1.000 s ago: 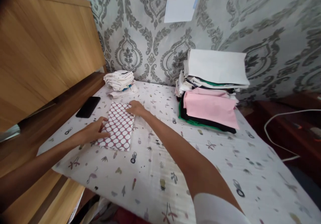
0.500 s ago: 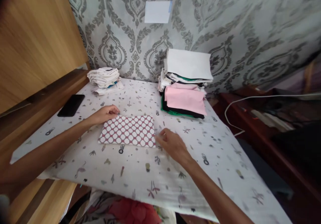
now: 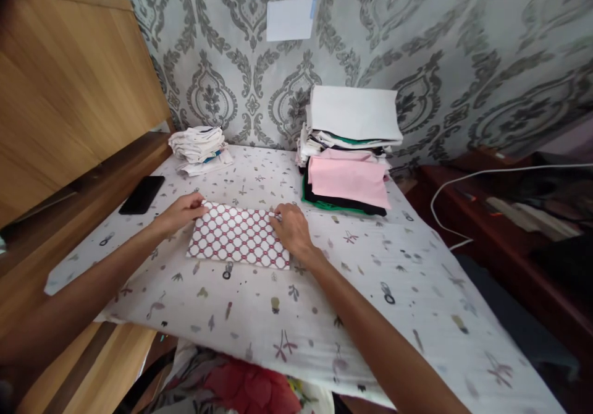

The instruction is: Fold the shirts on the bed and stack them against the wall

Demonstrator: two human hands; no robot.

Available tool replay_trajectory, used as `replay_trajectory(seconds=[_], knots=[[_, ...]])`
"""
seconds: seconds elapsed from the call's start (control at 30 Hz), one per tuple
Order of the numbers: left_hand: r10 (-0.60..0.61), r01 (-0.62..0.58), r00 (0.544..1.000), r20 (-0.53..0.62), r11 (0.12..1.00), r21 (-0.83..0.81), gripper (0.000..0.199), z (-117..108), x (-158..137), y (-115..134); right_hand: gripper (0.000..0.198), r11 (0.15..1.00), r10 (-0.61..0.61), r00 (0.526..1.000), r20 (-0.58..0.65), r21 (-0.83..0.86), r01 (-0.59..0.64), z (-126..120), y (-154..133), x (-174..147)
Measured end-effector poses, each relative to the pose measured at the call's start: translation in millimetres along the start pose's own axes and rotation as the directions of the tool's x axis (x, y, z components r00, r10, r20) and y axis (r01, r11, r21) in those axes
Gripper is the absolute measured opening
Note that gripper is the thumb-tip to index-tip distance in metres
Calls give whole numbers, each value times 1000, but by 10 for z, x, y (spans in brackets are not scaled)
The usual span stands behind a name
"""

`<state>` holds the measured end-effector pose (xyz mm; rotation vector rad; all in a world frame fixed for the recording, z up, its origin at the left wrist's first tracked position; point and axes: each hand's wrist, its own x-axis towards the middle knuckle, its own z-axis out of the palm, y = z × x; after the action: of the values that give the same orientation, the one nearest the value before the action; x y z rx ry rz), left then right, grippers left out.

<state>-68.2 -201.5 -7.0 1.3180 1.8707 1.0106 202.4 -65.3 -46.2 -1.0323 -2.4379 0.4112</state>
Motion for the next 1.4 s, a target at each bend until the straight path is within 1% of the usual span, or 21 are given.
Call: replay_trajectory(seconds=[0.07, 0.1, 0.13, 0.2, 0.27, 0.3, 0.4, 0.47, 0.5, 0.53, 0.57, 0.63, 0.7, 0.73, 0.77, 0.83, 0.9, 1.0, 1.2, 1.3, 1.4], knots=[[-13, 11, 998, -56, 999, -33, 14, 82, 46, 28, 16, 998, 65, 998, -15, 21, -65, -15, 49, -25], [-19, 20, 996, -90, 1000, 10, 12, 132, 67, 32, 16, 994, 104, 994, -14, 22, -104, -19, 64, -33], [-10, 21, 992, -129, 996, 88, 10, 185, 82, 28, 16, 989, 144, 990, -10, 21, -144, -19, 71, -39], [57, 2, 979, -195, 957, 292, 7, 285, 84, -4, 16, 980, 198, 980, 0, 20, -198, -10, 70, -41], [123, -16, 971, -205, 888, 459, 11, 348, 56, -50, 16, 979, 202, 979, -3, 37, -201, -1, 62, -35], [137, -16, 970, -199, 858, 513, 14, 359, 35, -67, 16, 980, 194, 981, -9, 53, -193, 0, 60, -31], [100, 30, 979, -180, 797, 603, 20, 328, -30, -60, 18, 978, 189, 982, -9, 91, -188, -26, 53, -29], [81, 63, 979, -185, 747, 662, 24, 313, -70, 10, 20, 978, 200, 980, -11, 56, -199, -61, 18, -41], [105, 68, 974, -200, 708, 703, 28, 327, -90, 59, 21, 982, 188, 982, -32, 17, -188, -77, -19, -52], [157, 52, 965, -208, 666, 744, 31, 363, -108, 114, 24, 988, 151, 986, -65, -31, -153, -88, -73, -65], [234, 7, 952, -197, 627, 779, 35, 421, -124, 168, 28, 992, 86, 992, -98, -80, -94, -91, -141, -79], [397, -170, 913, -92, 575, 800, 40, 595, -148, 250, 36, 984, -90, 990, -109, -161, 71, -61, -301, -106], [479, -363, 876, 67, 561, 744, 43, 796, -157, 272, 43, 962, -204, 979, -4, -187, 200, 12, -435, -128], [483, -420, 866, 130, 560, 714, 45, 884, -158, 257, 45, 958, -212, 975, 67, -185, 221, 57, -472, -137], [469, -442, 866, 171, 561, 700, 47, 953, -159, 229, 46, 960, -190, 973, 128, -185, 212, 102, -481, -147], [411, -415, 891, 196, 555, 721, 50, 1016, -164, 149, 50, 968, -118, 975, 190, -197, 156, 170, -425, -168], [352, -359, 918, 183, 540, 761, 54, 982, -180, 66, 56, 972, -65, 981, 182, -211, 104, 196, -315, -197], [280, -280, 949, 143, 543, 792, 60, 824, -218, -37, 61, 978, -42, 984, 174, -195, 76, 174, -186, -244], [153, -140, 987, 55, 632, 762, 63, 471, -285, -239, 62, 995, -44, 982, 186, -84, 61, 159, -163, -239], [152, -137, 987, 48, 651, 747, 60, 320, -306, -336, 60, 998, -56, 985, 164, 37, 50, 107, -83, -261], [158, -176, 983, 91, 687, 705, 63, 155, -359, -396, 63, 982, -83, 987, 140, 182, 57, -70, 81, -416]])
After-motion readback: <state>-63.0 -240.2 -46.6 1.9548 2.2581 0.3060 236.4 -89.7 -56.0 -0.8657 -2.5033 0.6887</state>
